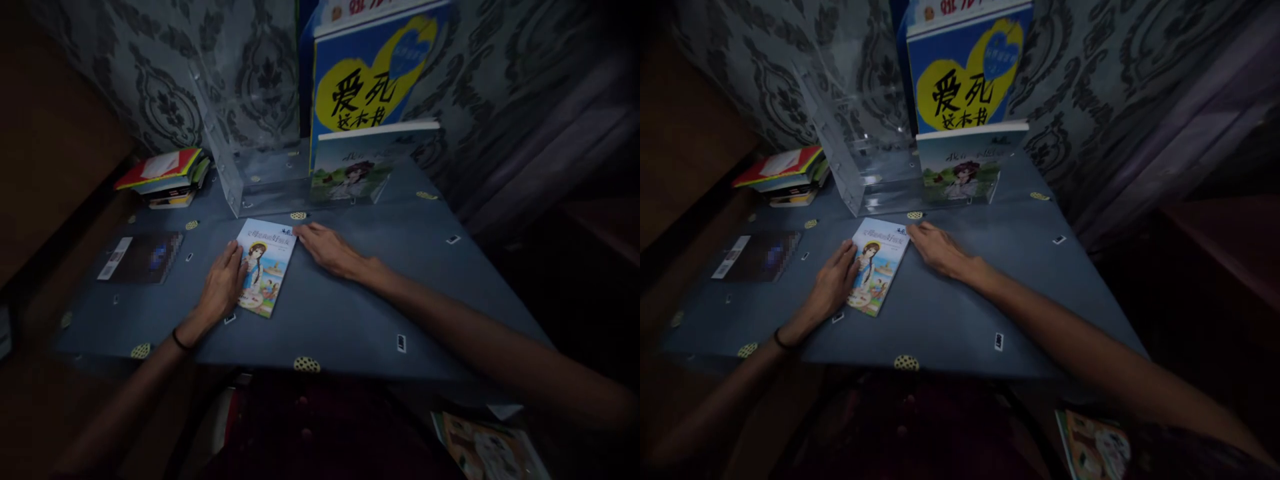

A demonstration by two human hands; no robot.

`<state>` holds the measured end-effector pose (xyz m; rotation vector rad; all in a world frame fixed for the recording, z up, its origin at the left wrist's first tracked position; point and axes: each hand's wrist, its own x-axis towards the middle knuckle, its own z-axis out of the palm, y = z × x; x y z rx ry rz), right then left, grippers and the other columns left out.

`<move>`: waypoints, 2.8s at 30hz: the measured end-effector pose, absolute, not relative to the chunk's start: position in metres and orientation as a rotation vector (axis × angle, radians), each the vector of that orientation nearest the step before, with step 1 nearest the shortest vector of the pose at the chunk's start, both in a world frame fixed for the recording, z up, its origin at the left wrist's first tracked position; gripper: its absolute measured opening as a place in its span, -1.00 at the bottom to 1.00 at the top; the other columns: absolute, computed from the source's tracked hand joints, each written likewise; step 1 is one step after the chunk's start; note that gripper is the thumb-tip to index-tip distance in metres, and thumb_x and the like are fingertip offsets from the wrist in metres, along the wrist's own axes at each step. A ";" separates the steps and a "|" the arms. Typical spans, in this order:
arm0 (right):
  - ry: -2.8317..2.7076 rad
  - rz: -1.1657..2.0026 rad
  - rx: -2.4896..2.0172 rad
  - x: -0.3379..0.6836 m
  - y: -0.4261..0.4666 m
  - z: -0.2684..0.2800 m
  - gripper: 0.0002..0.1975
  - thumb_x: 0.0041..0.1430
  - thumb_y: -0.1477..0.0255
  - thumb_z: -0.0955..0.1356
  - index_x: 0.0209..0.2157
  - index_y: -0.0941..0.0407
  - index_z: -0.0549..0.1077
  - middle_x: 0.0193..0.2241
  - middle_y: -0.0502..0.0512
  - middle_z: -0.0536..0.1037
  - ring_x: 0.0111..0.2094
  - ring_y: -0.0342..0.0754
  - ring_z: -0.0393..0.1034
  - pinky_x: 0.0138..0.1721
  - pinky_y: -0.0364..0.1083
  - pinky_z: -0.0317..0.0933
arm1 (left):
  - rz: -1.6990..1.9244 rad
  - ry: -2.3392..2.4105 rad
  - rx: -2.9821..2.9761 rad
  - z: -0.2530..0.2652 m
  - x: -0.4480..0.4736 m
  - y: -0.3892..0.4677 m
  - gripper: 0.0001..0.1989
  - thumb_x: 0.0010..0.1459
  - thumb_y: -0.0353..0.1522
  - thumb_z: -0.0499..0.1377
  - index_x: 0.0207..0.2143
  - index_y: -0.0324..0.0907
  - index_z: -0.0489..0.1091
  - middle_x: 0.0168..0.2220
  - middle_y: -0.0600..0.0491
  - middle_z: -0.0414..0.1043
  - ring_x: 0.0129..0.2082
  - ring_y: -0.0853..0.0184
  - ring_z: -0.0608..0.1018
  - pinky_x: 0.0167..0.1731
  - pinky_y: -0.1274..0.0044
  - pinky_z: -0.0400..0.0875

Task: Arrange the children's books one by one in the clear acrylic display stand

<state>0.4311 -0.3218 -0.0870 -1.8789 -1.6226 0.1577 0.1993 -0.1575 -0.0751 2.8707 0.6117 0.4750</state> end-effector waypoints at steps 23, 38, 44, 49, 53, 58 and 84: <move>-1.751 0.159 -1.575 0.370 -0.332 -0.084 -0.61 0.47 0.35 0.11 0.18 0.13 0.34 0.00 0.24 0.56 0.03 0.07 0.42 0.17 0.24 0.19 | 0.276 -0.480 3.021 -0.033 0.162 -0.175 -0.66 0.41 -0.38 0.02 0.16 -0.22 0.37 0.09 -0.12 0.53 0.09 0.23 0.57 0.05 0.37 0.54; -1.758 0.171 -1.544 0.370 -0.335 -0.081 -0.64 0.45 0.38 0.14 0.13 0.13 0.39 -0.01 0.24 0.56 0.02 0.06 0.41 0.12 0.19 0.22 | 0.323 -0.121 2.790 -0.025 0.166 -0.170 -0.66 0.41 -0.22 0.02 -0.09 -0.17 0.56 -0.19 -0.02 0.67 -0.25 0.29 0.69 -0.23 0.50 0.59; -1.772 0.154 -1.525 0.372 -0.335 -0.081 -0.64 0.45 0.43 0.15 0.14 0.19 0.38 0.00 0.27 0.56 0.04 0.05 0.41 0.13 0.17 0.21 | 0.287 -0.140 2.803 -0.026 0.163 -0.168 -0.68 0.40 -0.28 0.04 -0.02 -0.18 0.54 -0.12 -0.04 0.65 -0.19 0.27 0.69 -0.18 0.47 0.60; -1.802 0.126 -1.520 0.367 -0.338 -0.078 -0.66 0.46 0.44 0.14 0.12 0.14 0.40 -0.01 0.21 0.57 0.02 0.04 0.41 0.12 0.19 0.24 | 0.199 -0.231 2.778 -0.023 0.160 -0.169 -0.69 0.39 -0.32 0.03 0.00 -0.14 0.53 -0.02 0.00 0.61 0.00 0.25 0.63 -0.02 0.40 0.57; -1.926 0.085 -1.436 0.344 -0.348 -0.074 -0.64 0.45 0.46 0.15 0.14 0.23 0.38 -0.11 0.26 0.59 -0.01 0.04 0.43 0.09 0.17 0.30 | 0.223 -0.233 2.732 -0.025 0.157 -0.169 -0.72 0.37 -0.36 0.06 -0.04 -0.17 0.54 -0.02 -0.02 0.61 0.02 0.26 0.62 0.01 0.42 0.55; -2.054 0.151 -1.418 0.317 -0.362 -0.071 -0.67 0.41 0.49 0.17 0.06 0.26 0.43 -0.11 0.30 0.56 0.04 0.05 0.41 0.04 0.13 0.37 | 0.283 -0.233 2.727 -0.030 0.154 -0.170 -0.73 0.35 -0.38 0.07 -0.05 -0.20 0.55 -0.02 -0.05 0.61 0.00 0.25 0.63 -0.02 0.44 0.56; -1.563 0.021 -2.159 0.387 -0.324 -0.083 -0.52 0.38 0.32 0.25 0.23 0.26 0.32 0.27 0.43 0.31 0.32 0.18 0.17 0.31 0.27 0.02 | 0.314 0.743 2.839 -0.045 0.227 -0.137 -0.58 0.30 -0.21 0.11 0.10 -0.27 0.36 -0.05 -0.22 0.49 -0.02 0.02 0.53 -0.08 0.32 0.39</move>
